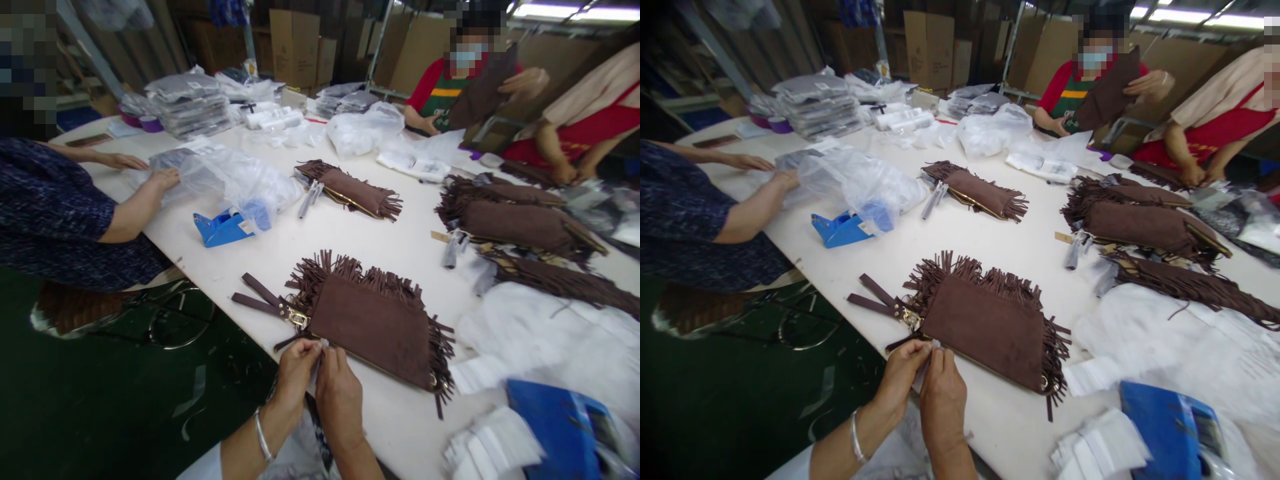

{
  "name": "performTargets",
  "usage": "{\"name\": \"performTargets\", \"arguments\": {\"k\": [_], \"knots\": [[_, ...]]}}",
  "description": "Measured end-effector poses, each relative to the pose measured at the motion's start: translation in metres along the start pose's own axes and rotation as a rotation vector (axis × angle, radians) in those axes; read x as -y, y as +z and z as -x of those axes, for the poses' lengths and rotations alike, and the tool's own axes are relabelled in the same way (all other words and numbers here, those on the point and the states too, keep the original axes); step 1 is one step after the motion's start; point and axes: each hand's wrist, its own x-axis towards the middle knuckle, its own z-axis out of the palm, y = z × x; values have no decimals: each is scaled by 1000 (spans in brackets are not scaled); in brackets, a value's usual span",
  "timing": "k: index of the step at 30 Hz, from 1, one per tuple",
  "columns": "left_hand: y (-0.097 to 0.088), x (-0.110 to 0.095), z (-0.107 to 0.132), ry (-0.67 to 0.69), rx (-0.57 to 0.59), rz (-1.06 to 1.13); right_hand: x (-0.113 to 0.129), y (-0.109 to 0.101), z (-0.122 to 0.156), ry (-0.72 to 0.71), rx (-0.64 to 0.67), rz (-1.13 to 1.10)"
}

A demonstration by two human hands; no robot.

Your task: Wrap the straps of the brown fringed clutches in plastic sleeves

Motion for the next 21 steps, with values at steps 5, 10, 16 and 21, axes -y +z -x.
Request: {"name": "performTargets", "arguments": {"k": [5, 10, 16, 21], "knots": [[-2, -1, -3, -54, 26, 18, -1, -5, -6, 70, 48, -191], [-10, 7, -4, -119, 30, -8, 2, -14, -3, 172, 58, -318], [-12, 11, -24, -262, -81, -60, -12, -9, -9, 192, 91, -386], [-2, 3, -14, -273, -51, -86, -27, -36, 27, 330, 41, -585]]}}
